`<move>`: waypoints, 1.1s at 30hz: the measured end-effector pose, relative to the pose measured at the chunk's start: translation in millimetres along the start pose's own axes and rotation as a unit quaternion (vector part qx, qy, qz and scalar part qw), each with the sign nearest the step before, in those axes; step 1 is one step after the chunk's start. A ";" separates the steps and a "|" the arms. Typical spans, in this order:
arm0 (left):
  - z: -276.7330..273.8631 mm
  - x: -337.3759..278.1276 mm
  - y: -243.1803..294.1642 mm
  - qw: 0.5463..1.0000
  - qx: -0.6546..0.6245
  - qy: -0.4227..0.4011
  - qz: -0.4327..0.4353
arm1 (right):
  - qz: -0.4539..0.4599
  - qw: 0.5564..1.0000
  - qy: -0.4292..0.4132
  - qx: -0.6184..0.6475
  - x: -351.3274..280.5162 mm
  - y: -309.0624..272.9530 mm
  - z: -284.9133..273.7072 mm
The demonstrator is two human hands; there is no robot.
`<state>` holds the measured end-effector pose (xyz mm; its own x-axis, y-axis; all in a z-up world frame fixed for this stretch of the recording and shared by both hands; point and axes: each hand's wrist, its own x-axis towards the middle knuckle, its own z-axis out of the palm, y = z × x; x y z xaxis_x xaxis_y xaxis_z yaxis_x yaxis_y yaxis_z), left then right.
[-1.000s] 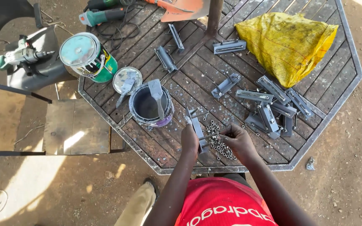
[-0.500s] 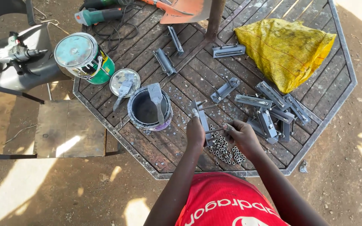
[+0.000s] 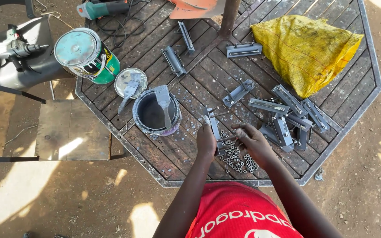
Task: Assembling metal brackets by manually inserting small bolts or fasteners into pre-drilled holes on a workbench.
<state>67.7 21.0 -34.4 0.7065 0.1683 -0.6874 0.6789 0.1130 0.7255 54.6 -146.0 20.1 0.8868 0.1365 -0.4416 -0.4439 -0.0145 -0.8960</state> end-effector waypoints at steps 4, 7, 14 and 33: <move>-1.3 9.4 -8.5 1.000 0.016 0.004 -0.004 | 0.000 0.999 -0.002 -0.053 -5.7 -3.4 1.1; 3.6 15.9 -15.6 1.000 0.010 -0.004 0.000 | 0.020 0.993 0.014 -0.111 2.9 11.6 -6.8; 17.5 54.1 -48.1 1.000 0.002 -0.002 0.015 | -0.004 0.997 -0.018 -0.068 -16.5 -13.7 -8.4; -3.1 -5.3 -33.2 1.000 -0.016 0.012 -0.008 | -0.025 0.989 -0.076 -0.126 -26.2 -17.0 -4.2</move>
<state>40.8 19.4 -54.7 0.6909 0.1889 -0.6979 0.6829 0.1465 0.7157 39.5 -153.5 46.7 0.8690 0.2901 -0.4008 -0.3366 -0.2471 -0.9087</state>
